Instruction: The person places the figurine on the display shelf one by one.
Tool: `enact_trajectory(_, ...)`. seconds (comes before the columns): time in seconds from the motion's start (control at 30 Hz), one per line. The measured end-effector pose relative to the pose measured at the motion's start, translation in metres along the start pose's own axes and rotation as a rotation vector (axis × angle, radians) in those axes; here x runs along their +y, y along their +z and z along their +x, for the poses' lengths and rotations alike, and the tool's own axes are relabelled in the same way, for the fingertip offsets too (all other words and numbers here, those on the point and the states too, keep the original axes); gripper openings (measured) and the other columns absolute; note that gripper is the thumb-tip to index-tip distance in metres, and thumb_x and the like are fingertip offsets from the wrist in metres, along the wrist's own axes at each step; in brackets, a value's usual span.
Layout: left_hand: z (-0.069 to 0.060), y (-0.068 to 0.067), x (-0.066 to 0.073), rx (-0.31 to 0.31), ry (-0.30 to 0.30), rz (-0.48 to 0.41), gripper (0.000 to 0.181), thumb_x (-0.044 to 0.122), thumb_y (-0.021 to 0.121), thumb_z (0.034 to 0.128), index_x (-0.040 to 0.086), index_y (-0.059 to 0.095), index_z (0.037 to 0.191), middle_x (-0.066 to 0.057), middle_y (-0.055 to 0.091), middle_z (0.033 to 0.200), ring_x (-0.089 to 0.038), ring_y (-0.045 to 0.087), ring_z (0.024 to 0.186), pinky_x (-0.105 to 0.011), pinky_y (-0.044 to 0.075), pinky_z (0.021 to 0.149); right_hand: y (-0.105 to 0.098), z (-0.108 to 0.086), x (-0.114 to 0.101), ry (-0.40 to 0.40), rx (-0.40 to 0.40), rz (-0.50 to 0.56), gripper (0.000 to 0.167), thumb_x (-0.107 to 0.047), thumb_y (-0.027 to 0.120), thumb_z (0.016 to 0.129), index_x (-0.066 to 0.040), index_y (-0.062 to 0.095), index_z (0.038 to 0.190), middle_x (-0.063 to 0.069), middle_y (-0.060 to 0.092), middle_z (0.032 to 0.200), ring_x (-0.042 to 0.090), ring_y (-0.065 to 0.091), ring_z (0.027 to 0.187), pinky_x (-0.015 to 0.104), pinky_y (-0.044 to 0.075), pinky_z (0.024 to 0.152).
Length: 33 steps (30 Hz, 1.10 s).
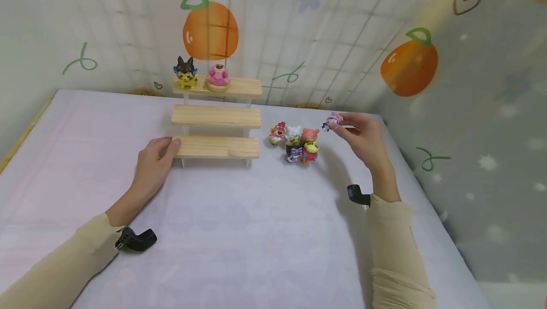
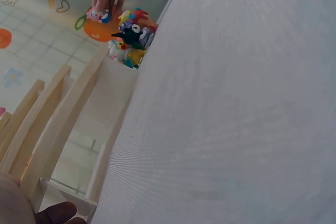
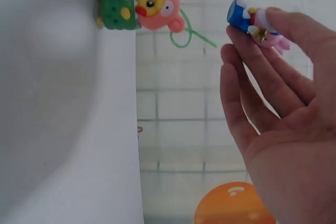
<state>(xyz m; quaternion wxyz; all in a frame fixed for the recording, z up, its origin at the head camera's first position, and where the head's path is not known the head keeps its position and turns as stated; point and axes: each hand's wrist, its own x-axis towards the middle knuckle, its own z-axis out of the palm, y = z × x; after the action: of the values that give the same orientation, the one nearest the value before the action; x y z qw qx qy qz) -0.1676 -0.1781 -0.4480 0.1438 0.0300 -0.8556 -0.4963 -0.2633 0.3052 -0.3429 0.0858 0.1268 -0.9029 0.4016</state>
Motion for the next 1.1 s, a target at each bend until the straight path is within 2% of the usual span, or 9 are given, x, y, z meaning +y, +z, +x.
enact_trajectory(0.2, 0.001, -0.004, 0.000, 0.004, 0.003, -0.002, 0.054, 0.043, 0.053, 0.1093, -0.006, 0.071, 0.126, -0.027, 0.063, 0.139, -0.044, 0.053, 0.140, -0.059, 0.036, 0.119, 0.010, 0.003, -0.010, -0.004, 0.006, -0.050, 0.044, -0.040, 0.074, 0.099, -0.012, 0.071, 0.133, 0.007, 0.072, 0.127, 0.016, 0.065, 0.116, 0.014, 0.052, 0.097)
enact_trajectory(0.43, 0.003, -0.003, 0.001, 0.008, 0.009, -0.009, 0.053, 0.043, 0.054, 0.1091, -0.005, 0.072, 0.124, -0.027, 0.063, 0.138, -0.044, 0.053, 0.139, -0.060, 0.036, 0.119, 0.018, 0.011, -0.028, -0.067, 0.030, -0.033, 0.042, -0.036, 0.076, 0.099, -0.010, 0.072, 0.132, 0.006, 0.072, 0.126, 0.017, 0.067, 0.116, 0.040, 0.056, 0.106)
enact_trajectory(0.63, 0.002, 0.001, -0.002, 0.003, -0.008, -0.016, 0.053, 0.043, 0.054, 0.1089, -0.005, 0.073, 0.121, -0.027, 0.063, 0.139, -0.044, 0.053, 0.139, -0.059, 0.035, 0.120, 0.029, 0.019, -0.048, -0.117, 0.022, 0.000, 0.036, -0.030, 0.077, 0.098, -0.008, 0.073, 0.127, 0.008, 0.074, 0.122, 0.018, 0.069, 0.112, 0.029, 0.057, 0.103)
enact_trajectory(0.83, 0.003, 0.004, -0.003, 0.009, -0.003, -0.024, 0.054, 0.043, 0.054, 0.1087, -0.005, 0.072, 0.122, -0.026, 0.063, 0.139, -0.043, 0.053, 0.139, -0.058, 0.035, 0.120, 0.042, 0.031, -0.074, -0.172, -0.009, 0.033, 0.032, -0.030, 0.077, 0.098, -0.009, 0.074, 0.123, 0.010, 0.077, 0.116, 0.023, 0.073, 0.106, 0.044, 0.057, 0.104)
enact_trajectory(1.1, 0.003, 0.004, -0.005, 0.018, 0.003, -0.024, 0.052, 0.041, 0.055, 0.1086, -0.006, 0.072, 0.123, -0.026, 0.063, 0.138, -0.042, 0.054, 0.139, -0.057, 0.037, 0.119, 0.061, 0.059, -0.113, -0.230, -0.040, 0.024, 0.032, -0.029, 0.079, 0.097, -0.012, 0.076, 0.123, 0.004, 0.077, 0.115, 0.012, 0.067, 0.105, 0.035, 0.059, 0.100)
